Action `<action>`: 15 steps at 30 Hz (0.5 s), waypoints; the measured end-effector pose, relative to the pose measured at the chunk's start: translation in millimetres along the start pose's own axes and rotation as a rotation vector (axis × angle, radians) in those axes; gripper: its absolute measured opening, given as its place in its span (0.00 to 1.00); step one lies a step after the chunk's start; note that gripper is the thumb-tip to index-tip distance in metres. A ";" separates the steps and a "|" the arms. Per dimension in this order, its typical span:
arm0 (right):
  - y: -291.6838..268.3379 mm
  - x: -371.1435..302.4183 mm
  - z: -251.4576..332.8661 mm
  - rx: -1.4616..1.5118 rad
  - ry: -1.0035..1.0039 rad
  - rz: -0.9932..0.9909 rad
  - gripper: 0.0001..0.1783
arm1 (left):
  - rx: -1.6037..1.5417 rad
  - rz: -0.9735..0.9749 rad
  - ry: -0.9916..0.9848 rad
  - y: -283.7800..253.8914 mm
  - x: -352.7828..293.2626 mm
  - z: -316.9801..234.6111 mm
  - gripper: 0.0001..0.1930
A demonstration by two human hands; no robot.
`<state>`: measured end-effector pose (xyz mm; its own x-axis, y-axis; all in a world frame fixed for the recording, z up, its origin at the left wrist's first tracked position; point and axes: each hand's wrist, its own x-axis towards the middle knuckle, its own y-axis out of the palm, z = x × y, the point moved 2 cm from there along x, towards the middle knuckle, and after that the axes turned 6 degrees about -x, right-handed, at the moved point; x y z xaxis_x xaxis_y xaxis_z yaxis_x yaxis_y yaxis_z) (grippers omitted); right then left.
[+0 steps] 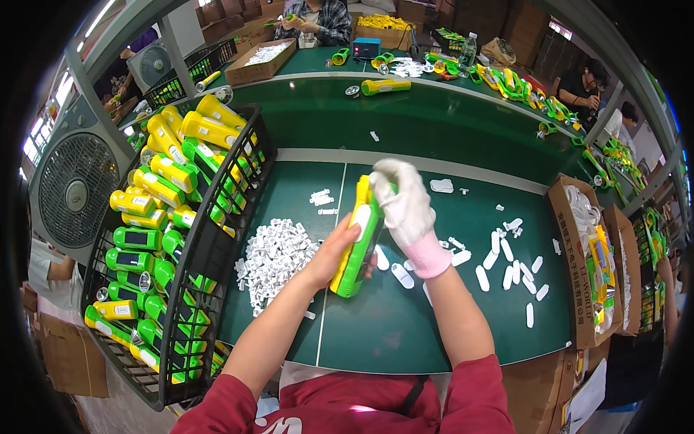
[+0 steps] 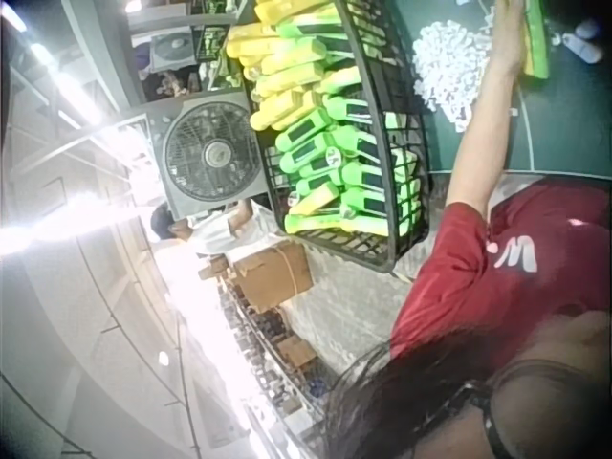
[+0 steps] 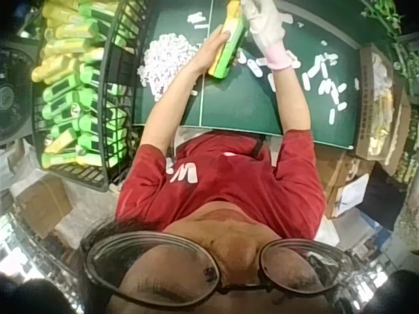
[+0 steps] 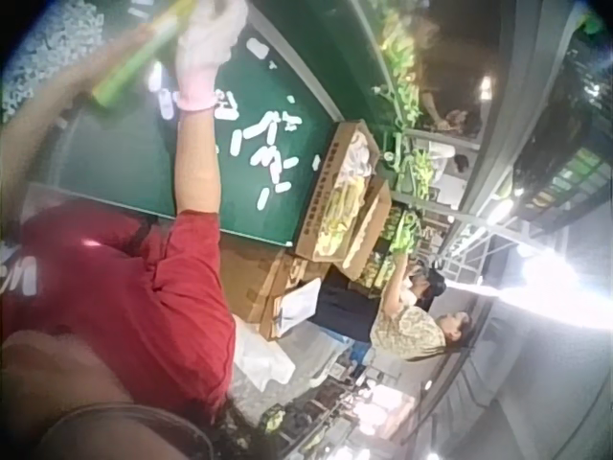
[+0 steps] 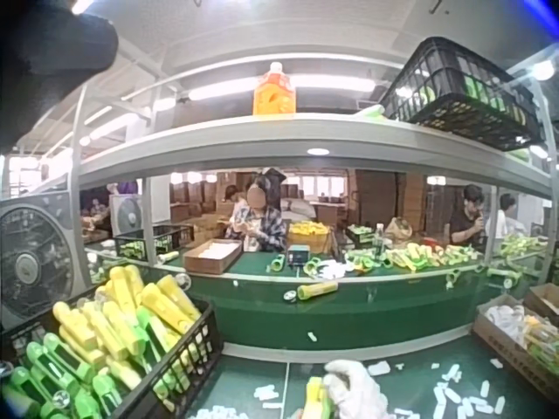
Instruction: The person assembles flashlights by attaching plastic switch covers to the flashlight bodies, closing the casing halves, and placing finished flashlights onto the conveyor shelf. The person also pours small plastic switch components from a cardboard box onto the table.
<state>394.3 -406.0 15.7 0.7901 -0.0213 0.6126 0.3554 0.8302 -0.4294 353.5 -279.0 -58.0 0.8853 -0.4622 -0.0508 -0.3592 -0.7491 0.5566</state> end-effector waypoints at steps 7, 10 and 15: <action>-20.1 -10.1 24.2 -0.246 0.059 0.658 0.21 | -0.332 0.094 0.079 -13.0 -7.8 -7.7 0.26; -13.6 -11.4 24.0 0.046 0.229 0.702 0.27 | -0.448 0.276 0.079 -14.6 -6.2 -5.2 0.27; -7.3 -6.8 11.4 0.729 0.398 0.303 0.26 | -0.504 0.503 -0.036 -4.5 -10.0 -6.8 0.30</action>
<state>380.6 -405.6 22.3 0.9623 0.1773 0.2062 -0.1967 0.9774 0.0779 348.3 -267.8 -54.4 0.6345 -0.7161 0.2908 -0.5341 -0.1344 0.8347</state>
